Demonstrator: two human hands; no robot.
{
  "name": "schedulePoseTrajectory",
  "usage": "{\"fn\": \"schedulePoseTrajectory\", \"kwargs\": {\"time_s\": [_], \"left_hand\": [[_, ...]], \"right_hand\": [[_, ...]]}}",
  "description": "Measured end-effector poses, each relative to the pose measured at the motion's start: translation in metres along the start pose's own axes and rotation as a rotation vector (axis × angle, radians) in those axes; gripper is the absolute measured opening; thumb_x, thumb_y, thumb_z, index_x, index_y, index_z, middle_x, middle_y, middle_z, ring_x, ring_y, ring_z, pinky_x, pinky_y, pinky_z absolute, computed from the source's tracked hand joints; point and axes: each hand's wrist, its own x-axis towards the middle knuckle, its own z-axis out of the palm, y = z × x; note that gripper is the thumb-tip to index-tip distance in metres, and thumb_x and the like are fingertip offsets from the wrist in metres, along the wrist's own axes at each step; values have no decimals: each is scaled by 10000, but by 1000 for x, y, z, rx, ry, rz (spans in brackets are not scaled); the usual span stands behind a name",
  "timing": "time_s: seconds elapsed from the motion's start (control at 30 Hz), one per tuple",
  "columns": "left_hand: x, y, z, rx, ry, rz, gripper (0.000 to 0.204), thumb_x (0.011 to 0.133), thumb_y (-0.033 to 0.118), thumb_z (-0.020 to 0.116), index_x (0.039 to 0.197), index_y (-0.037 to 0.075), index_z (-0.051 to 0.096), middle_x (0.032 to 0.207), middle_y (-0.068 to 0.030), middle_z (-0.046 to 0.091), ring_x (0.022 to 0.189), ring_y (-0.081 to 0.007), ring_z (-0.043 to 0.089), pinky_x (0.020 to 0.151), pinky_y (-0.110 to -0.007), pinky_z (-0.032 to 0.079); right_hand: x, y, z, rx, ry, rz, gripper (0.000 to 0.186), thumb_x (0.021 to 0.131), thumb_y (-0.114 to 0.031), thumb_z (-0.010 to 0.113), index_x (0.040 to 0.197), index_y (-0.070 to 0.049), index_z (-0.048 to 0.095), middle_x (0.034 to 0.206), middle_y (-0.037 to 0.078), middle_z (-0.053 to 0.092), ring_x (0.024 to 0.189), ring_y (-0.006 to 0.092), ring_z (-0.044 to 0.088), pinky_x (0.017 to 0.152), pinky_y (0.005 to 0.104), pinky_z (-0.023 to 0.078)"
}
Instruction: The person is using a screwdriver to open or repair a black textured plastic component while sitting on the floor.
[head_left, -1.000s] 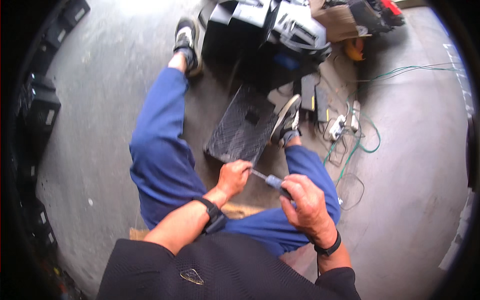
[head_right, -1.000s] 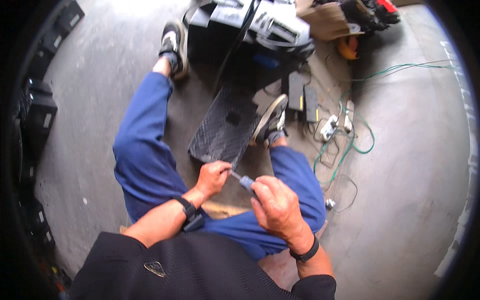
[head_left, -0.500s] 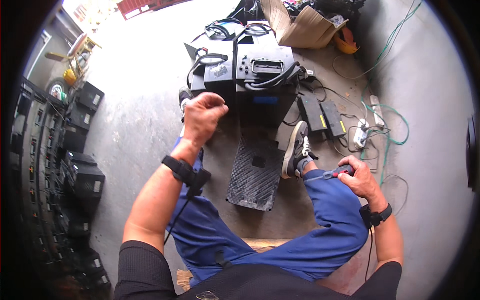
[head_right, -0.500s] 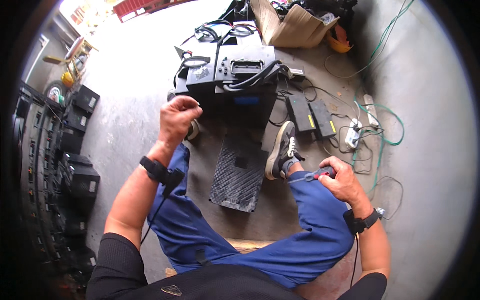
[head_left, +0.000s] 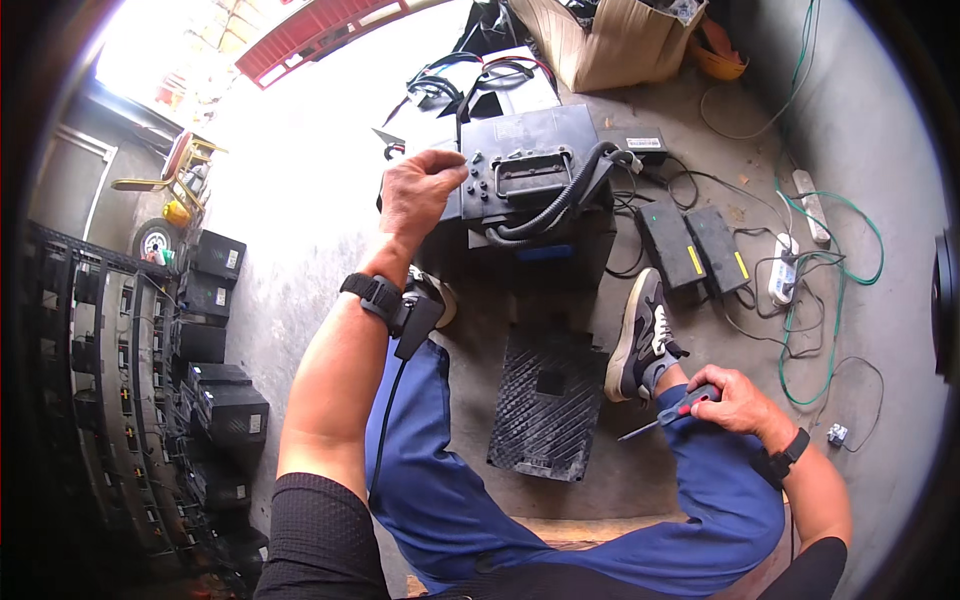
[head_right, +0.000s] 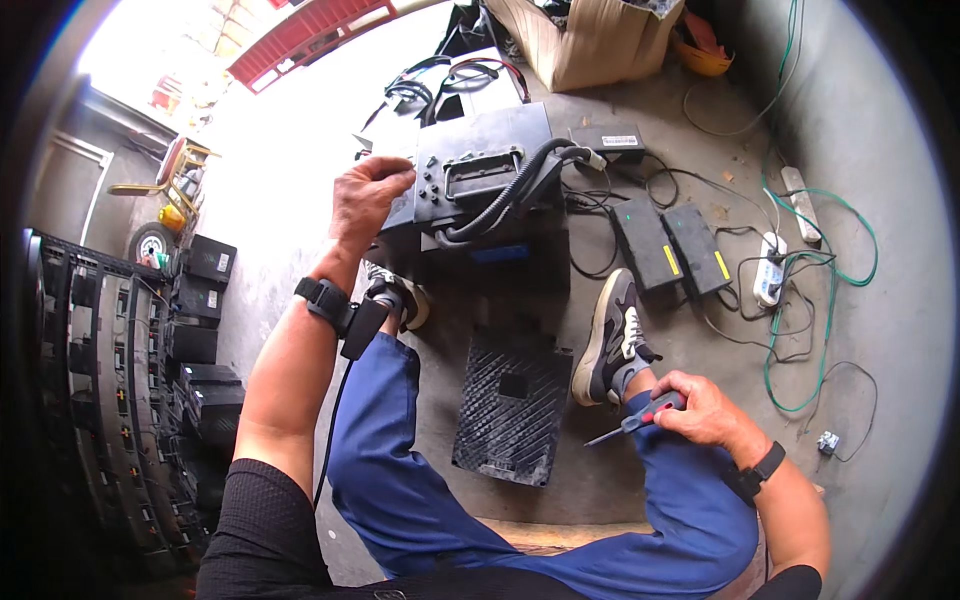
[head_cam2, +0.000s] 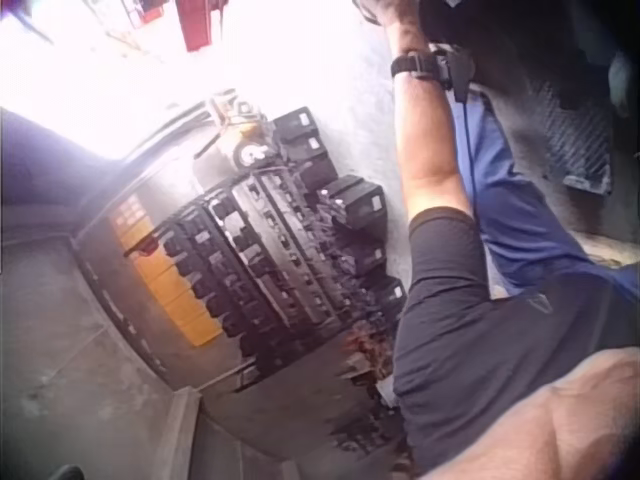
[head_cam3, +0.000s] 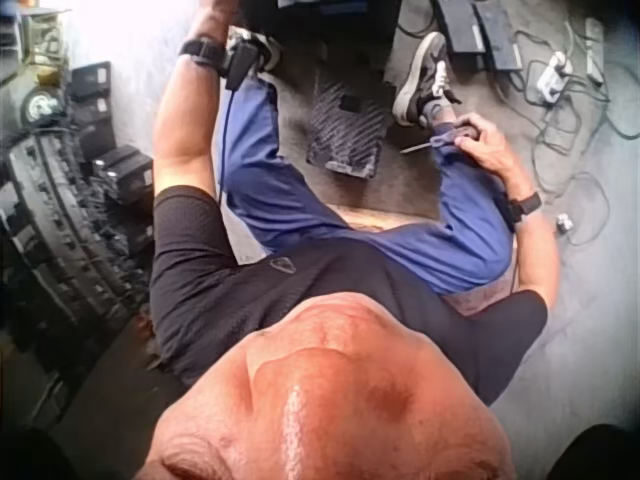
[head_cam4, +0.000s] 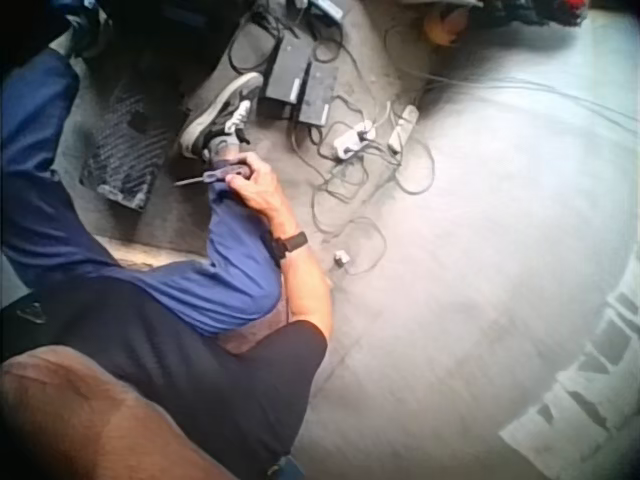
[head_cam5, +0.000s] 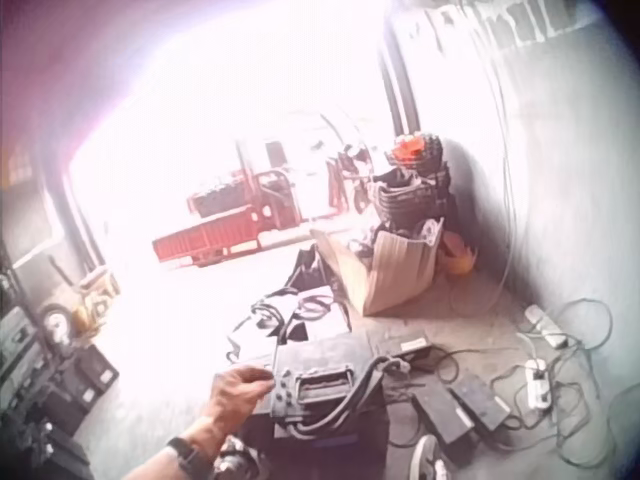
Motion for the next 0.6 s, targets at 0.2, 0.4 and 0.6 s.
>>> {"fn": "schedulePoseTrajectory", "kwargs": {"time_s": [0.2,0.4,0.6], "left_hand": [[18,13,20,244,-75,48,219,869,119,794,1068,27,791,954,-70,792,872,-113,709,831,-273,562],[15,19,32,447,-48,75,208,863,126,751,1058,70,795,959,-113,793,904,-223,754,852,-346,573],[18,14,36,509,-22,135,236,855,101,735,1085,64,776,955,-138,772,919,-301,743,861,-400,570]], "right_hand": [[5,-6,3,48,-51,1,321,804,-177,766,1100,-62,723,789,20,664,711,102,573,642,302,478],[5,-8,9,71,-69,-54,304,821,-157,761,1109,-71,719,750,-13,626,680,79,537,617,289,453],[4,-11,7,55,-88,-58,299,829,-148,757,1115,-72,714,767,-18,624,676,72,525,611,281,442]]}}
